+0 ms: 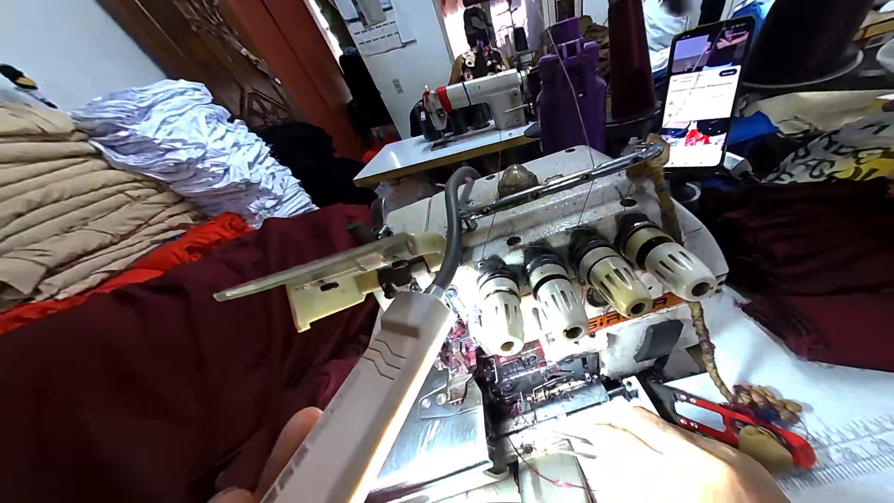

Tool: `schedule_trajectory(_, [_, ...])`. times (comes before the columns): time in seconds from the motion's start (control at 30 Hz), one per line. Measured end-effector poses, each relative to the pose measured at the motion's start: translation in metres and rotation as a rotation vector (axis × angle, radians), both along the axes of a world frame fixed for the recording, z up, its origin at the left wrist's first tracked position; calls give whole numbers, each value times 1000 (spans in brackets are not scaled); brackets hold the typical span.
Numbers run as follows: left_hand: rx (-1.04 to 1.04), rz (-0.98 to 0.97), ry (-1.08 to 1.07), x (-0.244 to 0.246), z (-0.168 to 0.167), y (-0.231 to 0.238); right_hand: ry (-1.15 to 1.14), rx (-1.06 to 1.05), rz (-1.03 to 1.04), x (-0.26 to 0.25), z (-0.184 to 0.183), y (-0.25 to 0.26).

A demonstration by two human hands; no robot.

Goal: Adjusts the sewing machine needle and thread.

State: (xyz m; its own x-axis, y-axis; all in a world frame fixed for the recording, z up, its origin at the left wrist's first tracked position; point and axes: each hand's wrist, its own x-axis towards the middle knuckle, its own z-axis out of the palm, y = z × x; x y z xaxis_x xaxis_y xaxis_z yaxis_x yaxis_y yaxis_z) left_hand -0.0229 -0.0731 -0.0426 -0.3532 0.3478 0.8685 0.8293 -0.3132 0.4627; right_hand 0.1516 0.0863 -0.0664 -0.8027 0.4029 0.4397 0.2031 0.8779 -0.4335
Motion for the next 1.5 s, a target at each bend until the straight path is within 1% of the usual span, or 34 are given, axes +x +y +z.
schedule_trajectory(0.1, [8, -37, -41, 0, -3, 2, -104, -20, -9, -3, 10, -5])
schedule_trajectory(0.17, [23, -58, -47, 0, -6, 4, -163, -103, -59, -8, 16, -10])
schedule_trajectory(0.23, [5, -50, -8, -8, -14, 3, -264, -154, -88, -13, 21, -14])
schedule_trajectory(0.37, [-2, 4, 23, -11, -19, 8, -396, -72, -83, -23, 23, -23])
schedule_trajectory(0.4, [-5, -9, 20, -14, -23, 6, -413, -61, -80, -24, 22, -24])
schedule_trajectory(0.47, [21, 0, 81, -29, -30, 2, -432, -55, -80, -24, 22, -25])
schedule_trajectory(0.53, [60, 42, 13, -24, -34, 5, -439, -53, -83, -25, 20, -25])
schedule_trajectory(0.57, [68, 60, -47, -12, -33, 11, -429, -50, -91, -25, 19, -24])
schedule_trajectory(0.6, [34, 52, -59, -6, -32, 14, -421, -50, -90, -25, 19, -24])
schedule_trajectory(0.63, [19, 9, -83, -4, -27, 15, -407, -53, -82, -24, 19, -23])
schedule_trajectory(0.7, [28, -56, 2, -1, -16, 22, -346, -40, -65, -24, 17, -21])
schedule_trajectory(0.73, [36, -25, 45, -1, -15, 24, -314, -34, -54, -24, 16, -21])
schedule_trajectory(0.8, [45, 184, 111, -1, -14, 25, -234, -18, -39, -22, 12, -19])
schedule_trajectory(0.83, [58, 267, 102, -1, -13, 25, -194, -35, -38, -21, 11, -18])
schedule_trajectory(0.87, [21, 275, 32, -3, -12, 20, -147, -67, -43, -19, 11, -17])
schedule_trajectory(0.9, [13, 278, 4, -6, -12, 17, -103, -86, -51, -16, 12, -16])
schedule_trajectory(0.97, [10, 282, -9, -15, -13, 10, -43, -65, -38, -11, 13, -10])
schedule_trajectory(1.0, [-29, 324, 35, -17, -13, 7, -28, -42, -25, -9, 14, -7])
schedule_trajectory(1.03, [-71, 371, 60, -17, -12, 5, -19, -22, -12, -7, 14, -4])
schedule_trajectory(1.1, [-121, 426, 30, -16, -11, 4, -10, -23, -7, -4, 14, -1])
schedule_trajectory(1.13, [-161, 449, 26, -18, -15, 4, -6, -22, -15, -4, 14, -1])
schedule_trajectory(1.2, [-252, 503, 83, -20, -24, 4, -8, -52, -15, -5, 12, -1])
schedule_trajectory(1.27, [-283, 559, 146, -23, -37, 3, -20, -102, -7, -5, 11, -2])
schedule_trajectory(1.4, [-202, 642, 171, -20, -43, 12, -55, -157, -23, -9, 14, -6])
schedule_trajectory(1.5, [-133, 604, 182, -17, -40, 18, -89, -174, -20, -12, 16, -5])
